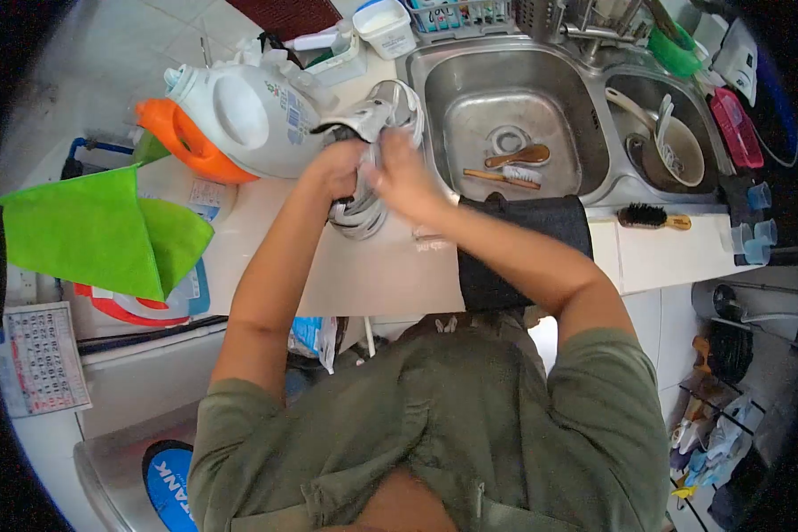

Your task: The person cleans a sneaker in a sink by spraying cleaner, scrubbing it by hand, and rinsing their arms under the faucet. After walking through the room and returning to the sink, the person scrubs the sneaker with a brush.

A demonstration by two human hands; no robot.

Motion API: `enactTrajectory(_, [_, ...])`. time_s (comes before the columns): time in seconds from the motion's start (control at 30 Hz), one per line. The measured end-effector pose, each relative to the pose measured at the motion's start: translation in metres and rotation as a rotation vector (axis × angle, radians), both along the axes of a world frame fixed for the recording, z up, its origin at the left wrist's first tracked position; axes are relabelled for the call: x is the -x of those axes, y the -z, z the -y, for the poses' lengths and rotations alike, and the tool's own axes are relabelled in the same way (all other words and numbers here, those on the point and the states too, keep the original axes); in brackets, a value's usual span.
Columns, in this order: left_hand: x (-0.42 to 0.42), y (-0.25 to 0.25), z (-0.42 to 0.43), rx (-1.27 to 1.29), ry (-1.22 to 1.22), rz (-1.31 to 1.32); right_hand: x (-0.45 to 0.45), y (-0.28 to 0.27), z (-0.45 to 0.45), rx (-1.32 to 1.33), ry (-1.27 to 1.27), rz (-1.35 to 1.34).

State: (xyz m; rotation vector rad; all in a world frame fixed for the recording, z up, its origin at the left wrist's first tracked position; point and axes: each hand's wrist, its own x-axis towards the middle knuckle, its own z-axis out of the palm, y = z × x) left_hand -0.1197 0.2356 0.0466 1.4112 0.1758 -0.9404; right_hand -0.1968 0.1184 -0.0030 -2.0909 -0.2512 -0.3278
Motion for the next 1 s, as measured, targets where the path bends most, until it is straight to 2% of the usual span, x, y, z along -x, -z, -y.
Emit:
enactTrajectory(0.03, [0.006, -0.009, 0.004, -0.005, 0.005, 0.0, 0.019, -0.003, -0.011, -0.005, 0.005, 0.0])
enactTrajectory(0.1, [0.028, -0.036, 0.012, -0.011, -0.179, 0.019, 0.048, -0.01, -0.029, -0.187, -0.069, 0.104])
enactTrajectory(0.13, [0.032, -0.035, 0.014, -0.017, -0.174, 0.027, 0.034, -0.014, -0.027, -0.193, -0.063, 0.112])
enactTrajectory(0.2, [0.035, -0.031, 0.018, 0.324, -0.135, 0.006, -0.02, -0.025, -0.009, -0.032, 0.295, 0.058])
enactTrajectory(0.23, [0.039, -0.035, 0.022, 0.324, -0.128, 0.009, -0.028, -0.033, -0.002, 0.042, 0.274, 0.002])
enactTrajectory(0.27, [0.041, -0.043, 0.027, 0.216, -0.197, 0.005, -0.017, -0.034, -0.008, 0.039, 0.278, 0.007])
enactTrajectory(0.33, [0.04, -0.056, 0.033, 0.011, -0.338, -0.002, 0.03, -0.031, -0.032, -0.107, 0.162, 0.181])
enactTrajectory(0.37, [0.031, -0.049, 0.025, 0.066, -0.23, -0.002, 0.059, -0.033, -0.04, -0.051, 0.161, 0.31])
enactTrajectory(0.4, [0.03, -0.053, 0.026, 0.074, -0.232, 0.006, 0.065, -0.038, -0.031, -0.046, 0.157, 0.32])
enactTrajectory(0.47, [0.033, -0.061, 0.023, 0.269, -0.24, 0.044, 0.076, -0.056, 0.006, -0.383, -0.268, 0.059])
enactTrajectory(0.53, [0.028, -0.06, 0.012, 0.367, -0.231, -0.032, 0.038, -0.096, 0.041, -0.723, -0.099, -0.223])
enactTrajectory(0.57, [0.026, -0.055, 0.008, 0.411, -0.197, -0.046, 0.007, -0.108, 0.05, -0.621, 0.089, 0.092])
enactTrajectory(0.6, [0.025, -0.048, 0.005, 0.455, -0.163, -0.06, -0.034, -0.113, 0.063, -0.37, 0.194, 0.323])
enactTrajectory(0.63, [0.025, -0.043, 0.001, 0.524, -0.187, -0.026, -0.106, -0.119, 0.071, -0.212, 0.228, 0.375])
enactTrajectory(0.7, [0.033, -0.043, -0.009, 0.487, -0.145, 0.033, -0.162, -0.122, 0.067, 0.065, 0.208, 0.354])
enactTrajectory(0.73, [0.037, -0.043, -0.015, 0.432, -0.094, 0.071, -0.188, -0.118, 0.063, 0.07, 0.195, 0.36])
enactTrajectory(0.8, [0.044, -0.052, -0.026, 0.118, 0.033, 0.087, -0.236, -0.108, 0.055, 0.41, 0.142, 0.358])
enactTrajectory(0.83, [0.044, -0.047, -0.032, 0.061, 0.075, 0.151, -0.253, -0.109, 0.049, 0.51, 0.067, 0.099])
enactTrajectory(0.87, [0.046, -0.043, -0.037, 0.122, 0.139, 0.22, -0.266, -0.106, 0.046, 0.508, 0.06, 0.101])
enactTrajectory(0.93, [0.043, -0.037, -0.044, 0.082, 0.284, 0.275, -0.284, -0.09, 0.042, 0.611, 0.139, -0.074])
enactTrajectory(1.0, [0.047, -0.038, -0.046, 0.114, 0.285, 0.298, -0.307, -0.072, 0.04, 0.689, 0.175, -0.131])
